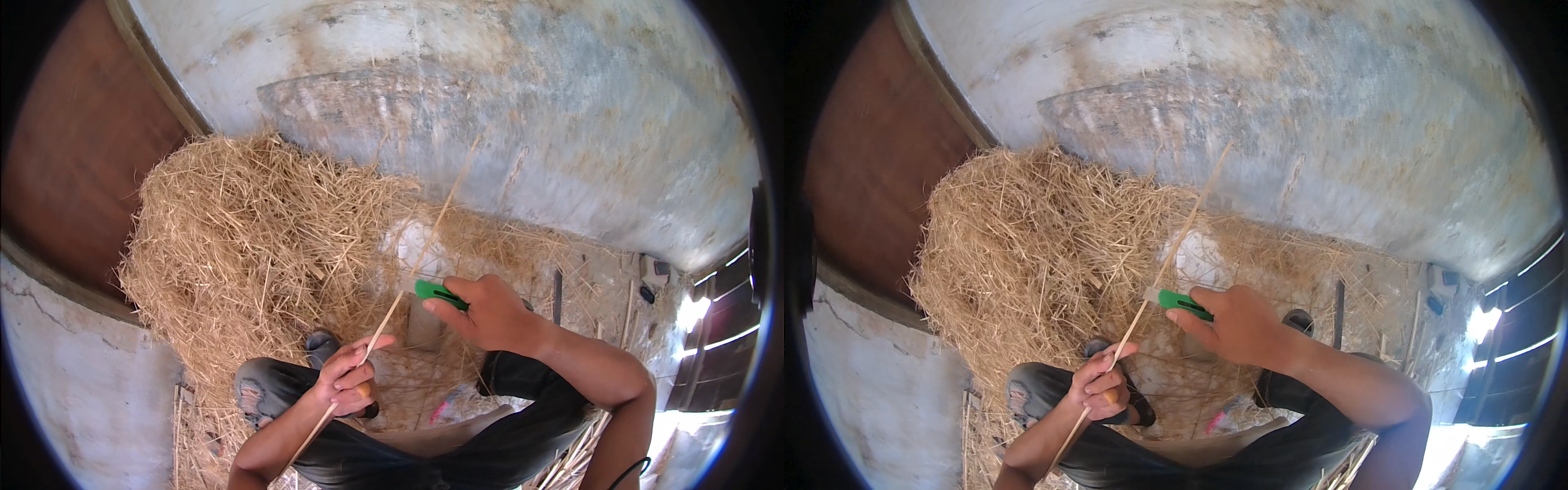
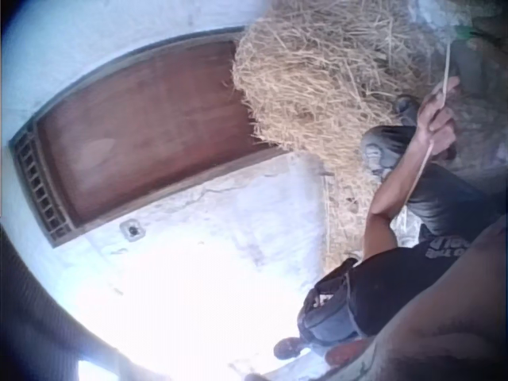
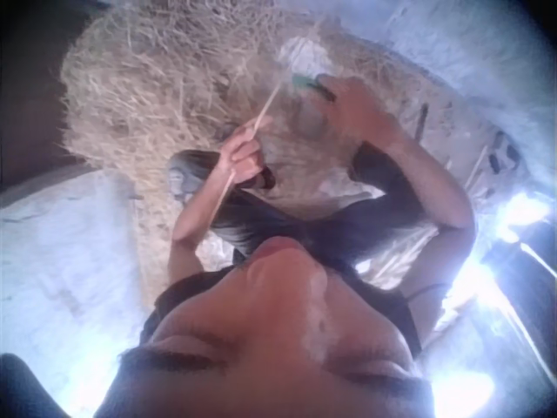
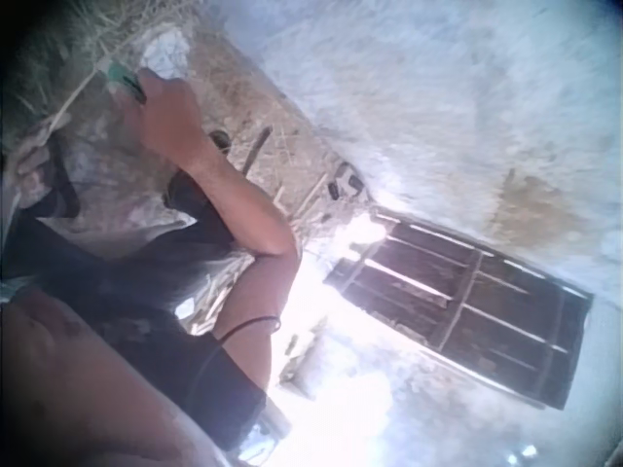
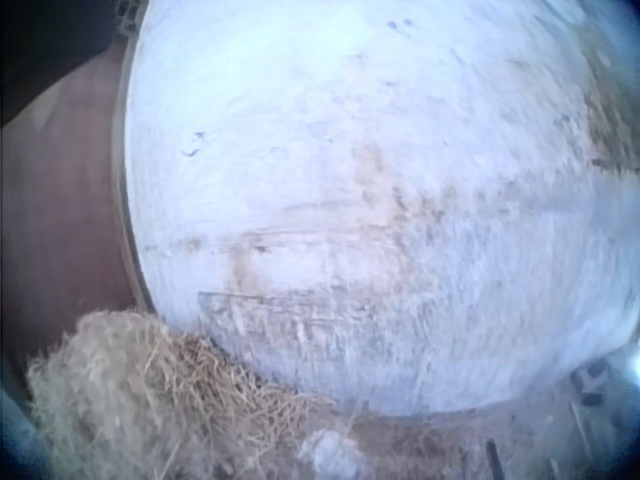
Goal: The person uses a utility knife and a machete to shave and smooth a thin wooden stick while sitting on a floor near a pile of straw.
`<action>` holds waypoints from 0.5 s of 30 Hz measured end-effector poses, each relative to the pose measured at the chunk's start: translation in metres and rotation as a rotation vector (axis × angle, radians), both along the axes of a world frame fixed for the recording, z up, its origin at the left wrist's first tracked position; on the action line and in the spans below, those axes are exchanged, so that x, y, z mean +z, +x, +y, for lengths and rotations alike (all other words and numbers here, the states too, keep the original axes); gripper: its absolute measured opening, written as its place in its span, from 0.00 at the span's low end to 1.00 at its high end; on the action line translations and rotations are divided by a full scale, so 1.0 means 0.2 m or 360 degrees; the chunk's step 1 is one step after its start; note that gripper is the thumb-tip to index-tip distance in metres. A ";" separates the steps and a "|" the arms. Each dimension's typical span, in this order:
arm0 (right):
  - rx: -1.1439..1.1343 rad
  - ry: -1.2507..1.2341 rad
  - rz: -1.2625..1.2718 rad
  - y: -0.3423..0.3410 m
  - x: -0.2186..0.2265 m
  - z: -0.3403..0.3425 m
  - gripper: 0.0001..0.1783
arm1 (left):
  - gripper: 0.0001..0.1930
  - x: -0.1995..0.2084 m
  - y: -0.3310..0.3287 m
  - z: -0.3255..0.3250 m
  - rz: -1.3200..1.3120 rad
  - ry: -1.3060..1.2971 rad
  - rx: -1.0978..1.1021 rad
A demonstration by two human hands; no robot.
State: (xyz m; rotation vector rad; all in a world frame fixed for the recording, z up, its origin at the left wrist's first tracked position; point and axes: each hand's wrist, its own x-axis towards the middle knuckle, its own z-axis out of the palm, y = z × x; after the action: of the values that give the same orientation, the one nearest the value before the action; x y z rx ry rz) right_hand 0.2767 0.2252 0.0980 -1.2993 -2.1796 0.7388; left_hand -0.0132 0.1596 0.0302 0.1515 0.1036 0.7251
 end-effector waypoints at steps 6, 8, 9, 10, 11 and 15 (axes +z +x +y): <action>-0.0555 -0.0041 0.0293 0.19 -0.03 0.27 0.20 | 0.25 -0.01 0.00 -0.02 -0.0014 -0.0055 -0.0197; -0.0584 -0.0018 0.0244 0.22 -0.02 0.29 0.21 | 0.24 -0.02 0.00 -0.03 0.0005 -0.0017 -0.0177; -0.0529 -0.0045 0.0177 0.20 0.00 0.26 0.21 | 0.23 -0.02 0.00 -0.03 0.0013 0.0002 -0.0159; -0.0475 -0.0076 0.0102 0.18 0.01 0.23 0.21 | 0.23 -0.02 0.00 -0.03 0.0044 -0.0011 -0.0122; -0.0298 -0.0102 0.0079 0.14 0.00 0.18 0.21 | 0.23 -0.02 -0.01 -0.02 0.0075 -0.0024 -0.0085; -0.0035 -0.0118 0.0007 0.06 -0.04 0.07 0.22 | 0.24 -0.01 -0.01 -0.01 0.0144 -0.0060 -0.0034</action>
State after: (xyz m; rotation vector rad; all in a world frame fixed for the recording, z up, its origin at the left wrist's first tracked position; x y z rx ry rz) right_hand 0.2878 0.2396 0.0900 -1.3543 -2.1496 0.8202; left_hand -0.0158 0.1576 0.0277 0.1489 0.2014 0.6947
